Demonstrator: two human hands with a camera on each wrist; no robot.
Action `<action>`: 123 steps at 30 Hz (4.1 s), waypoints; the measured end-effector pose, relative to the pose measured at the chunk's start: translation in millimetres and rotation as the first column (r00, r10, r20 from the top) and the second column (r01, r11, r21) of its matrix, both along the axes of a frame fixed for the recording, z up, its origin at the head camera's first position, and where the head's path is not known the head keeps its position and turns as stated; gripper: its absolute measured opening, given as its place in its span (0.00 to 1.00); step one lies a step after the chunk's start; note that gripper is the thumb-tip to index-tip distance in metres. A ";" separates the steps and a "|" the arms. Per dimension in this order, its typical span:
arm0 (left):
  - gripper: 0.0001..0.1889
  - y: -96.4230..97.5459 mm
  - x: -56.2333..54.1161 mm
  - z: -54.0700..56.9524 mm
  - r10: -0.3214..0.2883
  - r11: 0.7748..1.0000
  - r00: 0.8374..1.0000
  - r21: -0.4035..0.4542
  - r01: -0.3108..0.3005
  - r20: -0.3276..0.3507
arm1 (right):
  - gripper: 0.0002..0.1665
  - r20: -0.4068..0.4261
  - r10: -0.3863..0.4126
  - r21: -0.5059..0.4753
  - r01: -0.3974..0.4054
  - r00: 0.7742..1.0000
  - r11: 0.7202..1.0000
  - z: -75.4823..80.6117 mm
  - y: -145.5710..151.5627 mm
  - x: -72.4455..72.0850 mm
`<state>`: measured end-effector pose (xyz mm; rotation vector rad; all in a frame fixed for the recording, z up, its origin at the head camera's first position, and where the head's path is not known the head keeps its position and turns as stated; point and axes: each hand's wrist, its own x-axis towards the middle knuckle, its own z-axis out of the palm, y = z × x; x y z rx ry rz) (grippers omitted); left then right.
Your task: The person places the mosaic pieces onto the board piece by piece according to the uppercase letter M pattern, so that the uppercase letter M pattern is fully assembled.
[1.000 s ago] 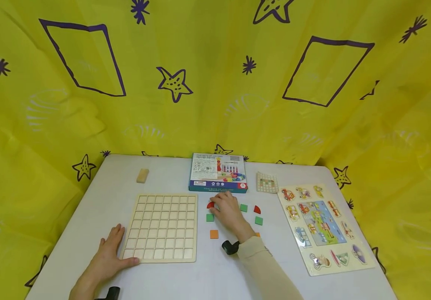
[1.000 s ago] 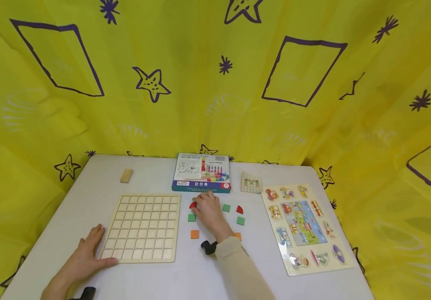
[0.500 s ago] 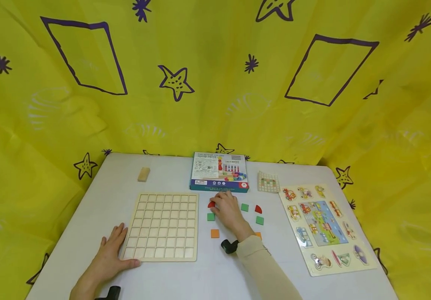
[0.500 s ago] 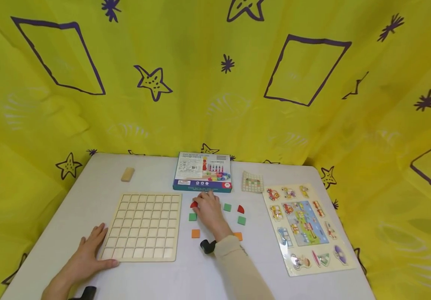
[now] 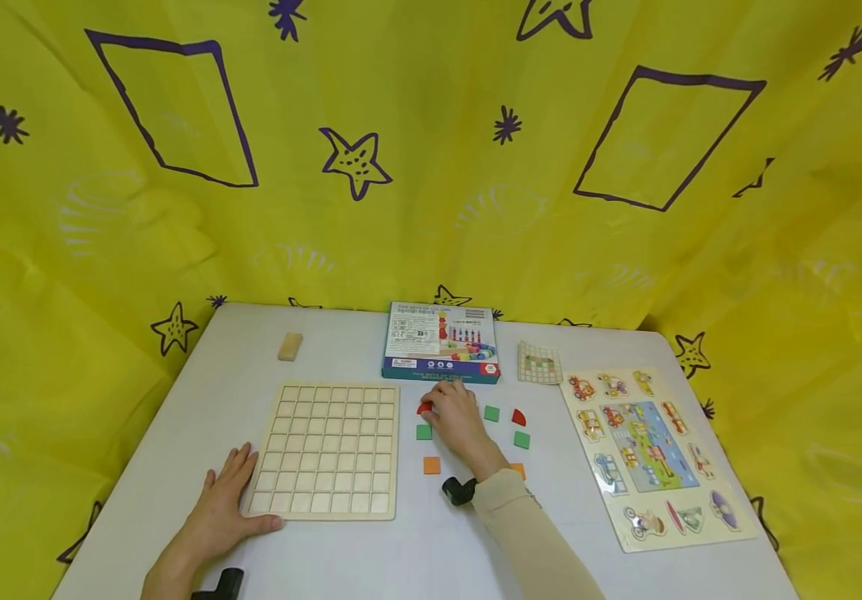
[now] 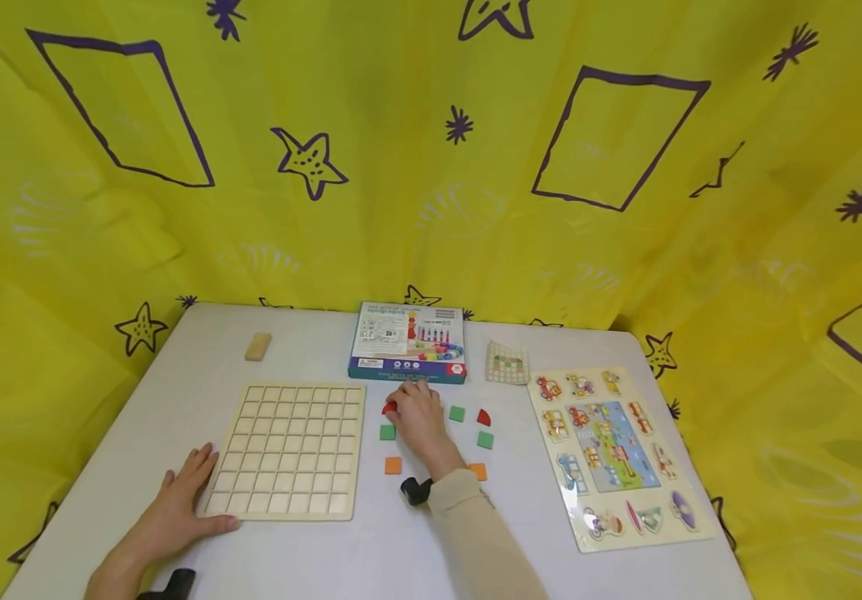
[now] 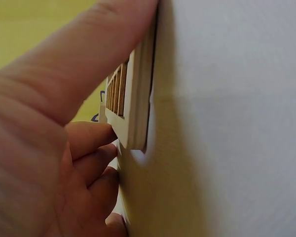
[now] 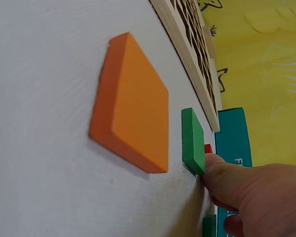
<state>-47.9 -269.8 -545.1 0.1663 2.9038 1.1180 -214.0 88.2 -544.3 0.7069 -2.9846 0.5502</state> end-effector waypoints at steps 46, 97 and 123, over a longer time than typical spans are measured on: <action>0.60 -1.2 -1.9 -6.6 0.009 1.000 1.000 -0.004 -0.009 -0.008 | 0.17 -0.010 0.171 -0.166 -0.170 0.985 0.971 22.5 -60.1 3.0; 0.59 0.6 0.0 -7.3 0.016 0.999 0.999 -0.031 -0.017 -0.045 | 0.16 -0.107 0.342 0.021 -0.342 0.933 0.939 17.9 -166.4 21.9; 0.59 2.2 0.3 -3.8 0.023 0.999 1.000 -0.040 -0.024 -0.021 | 0.16 -0.119 0.273 0.114 -0.260 0.955 0.959 2.8 -182.3 23.7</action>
